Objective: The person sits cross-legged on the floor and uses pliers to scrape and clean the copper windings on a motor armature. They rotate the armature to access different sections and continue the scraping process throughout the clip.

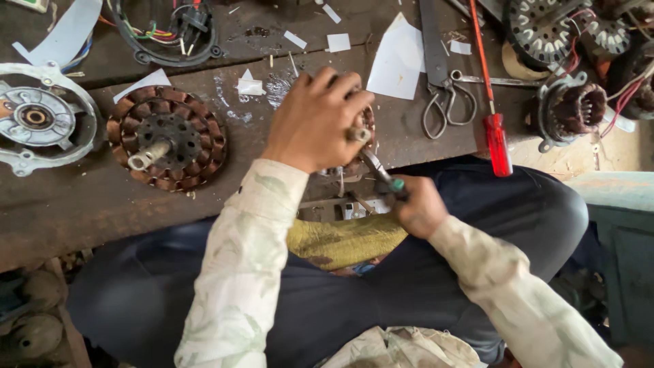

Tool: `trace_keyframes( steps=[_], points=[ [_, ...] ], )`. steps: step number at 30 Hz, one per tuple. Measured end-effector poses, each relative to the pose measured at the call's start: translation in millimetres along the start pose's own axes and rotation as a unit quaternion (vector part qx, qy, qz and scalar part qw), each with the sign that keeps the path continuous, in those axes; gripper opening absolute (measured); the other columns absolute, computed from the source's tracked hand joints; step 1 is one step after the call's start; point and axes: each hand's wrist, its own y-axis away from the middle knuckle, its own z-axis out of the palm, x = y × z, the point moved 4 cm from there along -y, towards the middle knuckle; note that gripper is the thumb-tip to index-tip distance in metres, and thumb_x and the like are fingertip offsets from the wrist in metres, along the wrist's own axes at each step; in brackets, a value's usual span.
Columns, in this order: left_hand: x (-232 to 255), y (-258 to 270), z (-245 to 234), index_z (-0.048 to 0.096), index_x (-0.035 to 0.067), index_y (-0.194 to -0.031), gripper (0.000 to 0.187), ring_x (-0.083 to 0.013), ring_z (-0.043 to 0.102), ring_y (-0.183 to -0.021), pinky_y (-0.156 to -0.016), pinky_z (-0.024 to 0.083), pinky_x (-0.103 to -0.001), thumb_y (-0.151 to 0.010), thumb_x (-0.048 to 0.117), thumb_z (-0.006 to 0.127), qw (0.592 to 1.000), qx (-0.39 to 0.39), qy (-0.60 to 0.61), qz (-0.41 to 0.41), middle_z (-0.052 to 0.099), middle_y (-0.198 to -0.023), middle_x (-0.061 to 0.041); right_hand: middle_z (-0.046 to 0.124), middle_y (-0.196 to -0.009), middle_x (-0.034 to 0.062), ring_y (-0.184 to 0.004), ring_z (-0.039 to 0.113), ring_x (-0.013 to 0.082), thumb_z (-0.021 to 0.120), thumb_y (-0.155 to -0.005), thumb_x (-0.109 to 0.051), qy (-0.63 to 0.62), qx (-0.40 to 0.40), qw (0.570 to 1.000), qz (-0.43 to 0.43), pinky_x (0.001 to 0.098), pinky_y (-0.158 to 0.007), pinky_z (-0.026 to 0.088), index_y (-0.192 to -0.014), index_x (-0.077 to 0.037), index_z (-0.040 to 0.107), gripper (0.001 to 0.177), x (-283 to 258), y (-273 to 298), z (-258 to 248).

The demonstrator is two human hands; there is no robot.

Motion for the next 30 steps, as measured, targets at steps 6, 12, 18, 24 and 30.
trace_keyframes(
  steps=[6,12,18,24,30],
  points=[
    [5,5,-15,0.062,0.009,-0.133,0.057,-0.0281,0.061,-0.119,-0.102,0.048,-0.054,-0.086,0.038,0.077,0.999,0.025,0.023,0.004,0.066,-0.127,-0.008,0.067,-0.094,0.0176,-0.080,0.067,0.0328,0.060,-0.072,0.008,-0.027,0.012,1.000,-0.002,0.0365,-0.068,0.053,-0.104,0.001,0.068,0.034,-4,18,1],
    [7,16,-12,0.056,0.007,-0.141,0.058,-0.0369,0.057,-0.108,-0.085,0.050,-0.055,-0.093,0.035,0.070,0.990,-0.004,-0.017,-0.143,0.056,-0.131,-0.018,0.060,-0.134,0.0176,-0.123,0.056,0.0373,0.066,-0.072,-0.003,0.341,0.219,0.908,-0.104,0.0500,-0.103,0.042,-0.115,-0.004,0.068,0.042,-91,61,-34],
    [11,15,-8,0.058,0.007,-0.137,0.055,-0.0354,0.059,-0.109,-0.090,0.054,-0.053,-0.090,0.034,0.070,0.991,0.039,-0.023,-0.130,0.058,-0.128,-0.016,0.057,-0.129,0.0192,-0.122,0.054,0.0368,0.067,-0.075,-0.009,0.434,0.189,0.881,-0.007,0.0498,-0.105,0.041,-0.121,-0.006,0.067,0.046,-90,42,-25],
    [8,13,-7,0.062,0.007,-0.131,0.062,-0.0367,0.060,-0.108,-0.084,0.055,-0.052,-0.081,0.041,0.075,0.994,0.034,-0.025,-0.105,0.061,-0.122,-0.015,0.054,-0.133,0.0231,-0.121,0.052,0.0423,0.066,-0.070,-0.008,0.372,0.137,0.918,-0.033,0.0520,-0.102,0.041,-0.124,-0.001,0.062,0.055,-80,45,-24],
    [3,16,-9,0.062,0.008,-0.134,0.061,-0.0321,0.059,-0.107,-0.085,0.054,-0.050,-0.084,0.039,0.077,0.992,0.019,0.003,-0.124,0.061,-0.124,-0.012,0.054,-0.138,0.0213,-0.126,0.052,0.0407,0.066,-0.074,-0.006,0.356,0.154,0.922,-0.009,0.0523,-0.104,0.040,-0.129,-0.002,0.062,0.056,-82,45,-19]
  ],
)
